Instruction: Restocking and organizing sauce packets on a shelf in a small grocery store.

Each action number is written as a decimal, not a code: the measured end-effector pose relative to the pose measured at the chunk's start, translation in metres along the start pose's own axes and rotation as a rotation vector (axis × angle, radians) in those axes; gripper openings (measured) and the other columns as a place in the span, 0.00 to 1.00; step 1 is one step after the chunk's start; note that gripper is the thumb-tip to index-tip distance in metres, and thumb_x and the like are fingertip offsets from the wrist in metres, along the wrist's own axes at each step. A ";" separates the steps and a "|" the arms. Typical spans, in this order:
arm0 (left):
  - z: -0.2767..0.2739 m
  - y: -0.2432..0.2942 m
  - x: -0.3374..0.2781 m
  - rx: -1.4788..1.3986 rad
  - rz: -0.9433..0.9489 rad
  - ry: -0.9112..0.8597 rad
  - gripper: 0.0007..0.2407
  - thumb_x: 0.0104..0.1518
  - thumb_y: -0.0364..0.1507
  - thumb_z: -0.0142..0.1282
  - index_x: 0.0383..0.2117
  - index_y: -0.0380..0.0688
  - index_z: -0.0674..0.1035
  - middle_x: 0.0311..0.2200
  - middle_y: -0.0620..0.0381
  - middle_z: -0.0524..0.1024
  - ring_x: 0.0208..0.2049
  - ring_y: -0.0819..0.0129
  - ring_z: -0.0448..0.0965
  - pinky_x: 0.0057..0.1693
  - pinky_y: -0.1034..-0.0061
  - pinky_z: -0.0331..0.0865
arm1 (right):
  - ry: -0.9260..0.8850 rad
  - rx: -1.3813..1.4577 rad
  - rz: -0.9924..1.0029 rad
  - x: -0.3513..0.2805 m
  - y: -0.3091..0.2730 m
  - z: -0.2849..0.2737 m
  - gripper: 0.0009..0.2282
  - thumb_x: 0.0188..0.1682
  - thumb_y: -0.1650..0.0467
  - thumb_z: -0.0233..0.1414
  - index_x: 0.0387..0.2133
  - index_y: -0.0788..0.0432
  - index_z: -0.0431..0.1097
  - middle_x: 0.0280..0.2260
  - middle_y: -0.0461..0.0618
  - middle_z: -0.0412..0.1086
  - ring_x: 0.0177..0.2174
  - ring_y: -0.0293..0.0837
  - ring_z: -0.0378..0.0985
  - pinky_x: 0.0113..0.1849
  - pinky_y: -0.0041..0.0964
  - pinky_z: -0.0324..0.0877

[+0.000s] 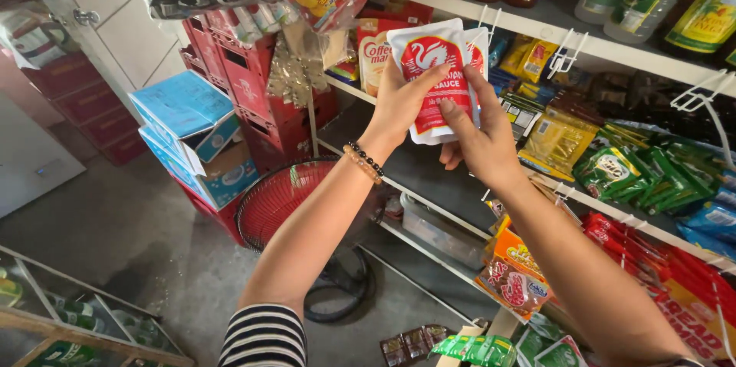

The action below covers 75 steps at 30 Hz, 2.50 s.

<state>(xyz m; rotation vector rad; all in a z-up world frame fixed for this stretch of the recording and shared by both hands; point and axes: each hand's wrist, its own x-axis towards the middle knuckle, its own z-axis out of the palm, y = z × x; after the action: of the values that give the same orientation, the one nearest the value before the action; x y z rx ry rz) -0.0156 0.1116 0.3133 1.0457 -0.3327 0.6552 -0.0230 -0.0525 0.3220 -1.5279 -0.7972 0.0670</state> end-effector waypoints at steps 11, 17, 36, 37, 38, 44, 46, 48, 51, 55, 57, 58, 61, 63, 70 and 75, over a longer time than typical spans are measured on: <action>0.004 0.011 0.016 -0.007 -0.062 0.058 0.16 0.53 0.23 0.66 0.45 0.33 0.73 0.38 0.47 0.81 0.34 0.66 0.84 0.40 0.70 0.79 | -0.020 0.049 0.012 0.006 -0.011 -0.004 0.32 0.55 0.64 0.52 0.70 0.60 0.46 0.26 0.50 0.72 0.15 0.38 0.73 0.16 0.32 0.70; -0.022 0.003 0.066 0.155 -0.075 0.169 0.13 0.49 0.24 0.69 0.39 0.33 0.79 0.33 0.50 0.83 0.31 0.67 0.84 0.39 0.71 0.79 | -0.009 0.078 0.039 0.010 0.002 -0.002 0.31 0.54 0.66 0.51 0.69 0.59 0.45 0.26 0.50 0.72 0.15 0.38 0.73 0.16 0.33 0.71; -0.028 0.005 0.116 0.584 0.034 -0.282 0.09 0.59 0.28 0.61 0.33 0.32 0.84 0.27 0.62 0.82 0.28 0.83 0.76 0.35 0.80 0.72 | -0.014 0.027 0.047 0.004 0.004 -0.007 0.30 0.54 0.70 0.52 0.68 0.56 0.47 0.27 0.52 0.73 0.15 0.37 0.73 0.17 0.32 0.71; -0.027 0.004 0.118 0.586 0.036 -0.282 0.09 0.59 0.28 0.61 0.33 0.32 0.84 0.27 0.62 0.82 0.28 0.83 0.76 0.35 0.80 0.72 | -0.015 0.029 0.045 0.005 0.003 -0.006 0.30 0.54 0.70 0.52 0.68 0.56 0.47 0.27 0.52 0.73 0.15 0.37 0.73 0.17 0.32 0.71; -0.027 0.003 0.118 0.588 0.034 -0.276 0.09 0.59 0.29 0.62 0.33 0.32 0.84 0.25 0.63 0.81 0.26 0.83 0.75 0.33 0.80 0.71 | -0.007 0.029 0.049 0.005 0.002 -0.006 0.29 0.53 0.70 0.52 0.68 0.56 0.47 0.27 0.51 0.73 0.15 0.37 0.73 0.16 0.32 0.70; -0.009 0.019 0.102 0.710 0.082 -0.235 0.09 0.59 0.30 0.61 0.30 0.33 0.83 0.21 0.66 0.77 0.23 0.85 0.71 0.30 0.80 0.68 | 0.000 0.045 -0.006 -0.001 0.007 -0.008 0.29 0.54 0.70 0.53 0.68 0.57 0.48 0.28 0.49 0.73 0.16 0.36 0.73 0.17 0.31 0.70; -0.007 0.017 0.105 0.713 0.079 -0.235 0.09 0.59 0.30 0.61 0.29 0.34 0.83 0.20 0.67 0.75 0.22 0.84 0.69 0.29 0.80 0.66 | 0.008 0.041 -0.021 -0.002 0.007 -0.009 0.29 0.54 0.69 0.52 0.68 0.57 0.48 0.28 0.49 0.73 0.16 0.36 0.73 0.17 0.31 0.70; -0.012 0.007 0.111 0.798 0.181 -0.198 0.10 0.58 0.30 0.62 0.27 0.33 0.82 0.19 0.65 0.76 0.23 0.84 0.69 0.30 0.80 0.67 | 0.001 0.068 -0.002 -0.002 0.008 -0.010 0.29 0.53 0.69 0.53 0.67 0.57 0.48 0.29 0.48 0.73 0.15 0.36 0.73 0.16 0.31 0.70; -0.015 0.002 0.114 0.827 0.190 -0.191 0.09 0.57 0.30 0.62 0.27 0.34 0.82 0.19 0.66 0.77 0.23 0.84 0.71 0.31 0.80 0.69 | -0.001 0.078 0.022 0.001 0.012 -0.012 0.30 0.53 0.69 0.53 0.68 0.56 0.48 0.28 0.49 0.73 0.16 0.36 0.73 0.17 0.31 0.71; -0.012 0.002 0.113 0.774 0.098 -0.153 0.09 0.57 0.29 0.62 0.27 0.34 0.82 0.19 0.65 0.77 0.23 0.83 0.69 0.32 0.79 0.67 | -0.005 0.064 0.043 0.003 0.006 -0.013 0.30 0.53 0.69 0.54 0.68 0.56 0.48 0.27 0.50 0.73 0.16 0.37 0.73 0.17 0.31 0.70; -0.012 0.003 0.115 0.809 0.138 -0.147 0.09 0.57 0.30 0.62 0.27 0.34 0.81 0.18 0.65 0.75 0.23 0.82 0.70 0.31 0.79 0.67 | -0.003 0.056 0.045 0.005 0.003 -0.013 0.31 0.53 0.68 0.54 0.68 0.57 0.48 0.27 0.49 0.73 0.16 0.37 0.73 0.17 0.31 0.71; -0.014 0.001 0.117 0.809 0.141 -0.146 0.09 0.57 0.30 0.62 0.27 0.34 0.81 0.18 0.65 0.75 0.23 0.82 0.70 0.31 0.79 0.67 | -0.005 0.055 0.042 0.006 0.002 -0.013 0.31 0.53 0.68 0.54 0.68 0.57 0.48 0.27 0.49 0.73 0.16 0.37 0.73 0.17 0.31 0.71; -0.020 -0.007 0.122 0.774 0.137 -0.174 0.09 0.57 0.30 0.62 0.26 0.33 0.81 0.20 0.65 0.76 0.24 0.83 0.70 0.33 0.80 0.69 | -0.005 0.059 0.052 0.007 0.003 -0.014 0.31 0.52 0.68 0.54 0.68 0.57 0.48 0.27 0.49 0.73 0.15 0.37 0.73 0.17 0.31 0.70; -0.024 -0.014 0.125 0.654 -0.014 -0.190 0.10 0.59 0.30 0.60 0.26 0.33 0.82 0.19 0.64 0.75 0.23 0.82 0.69 0.31 0.79 0.65 | -0.020 0.058 0.052 0.007 0.006 -0.015 0.31 0.52 0.68 0.54 0.68 0.57 0.48 0.27 0.49 0.73 0.15 0.37 0.73 0.17 0.31 0.70; -0.046 -0.064 0.133 0.727 0.006 -0.195 0.08 0.56 0.29 0.59 0.27 0.35 0.82 0.20 0.62 0.78 0.23 0.82 0.73 0.30 0.79 0.67 | -0.004 0.025 0.112 0.011 0.036 -0.021 0.31 0.51 0.68 0.55 0.68 0.55 0.49 0.26 0.49 0.72 0.15 0.36 0.72 0.17 0.31 0.70; -0.052 -0.110 0.137 0.793 0.096 -0.189 0.07 0.55 0.29 0.60 0.27 0.36 0.83 0.21 0.61 0.80 0.24 0.81 0.76 0.32 0.78 0.70 | 0.028 -0.090 0.213 0.021 0.063 -0.032 0.31 0.51 0.68 0.54 0.68 0.51 0.48 0.26 0.48 0.72 0.16 0.36 0.73 0.17 0.32 0.70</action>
<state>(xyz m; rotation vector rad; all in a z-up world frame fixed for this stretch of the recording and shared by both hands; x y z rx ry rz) 0.1575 0.1664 0.2883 1.8653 -0.2895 0.7982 0.0363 -0.0634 0.2793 -1.6920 -0.6202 0.1685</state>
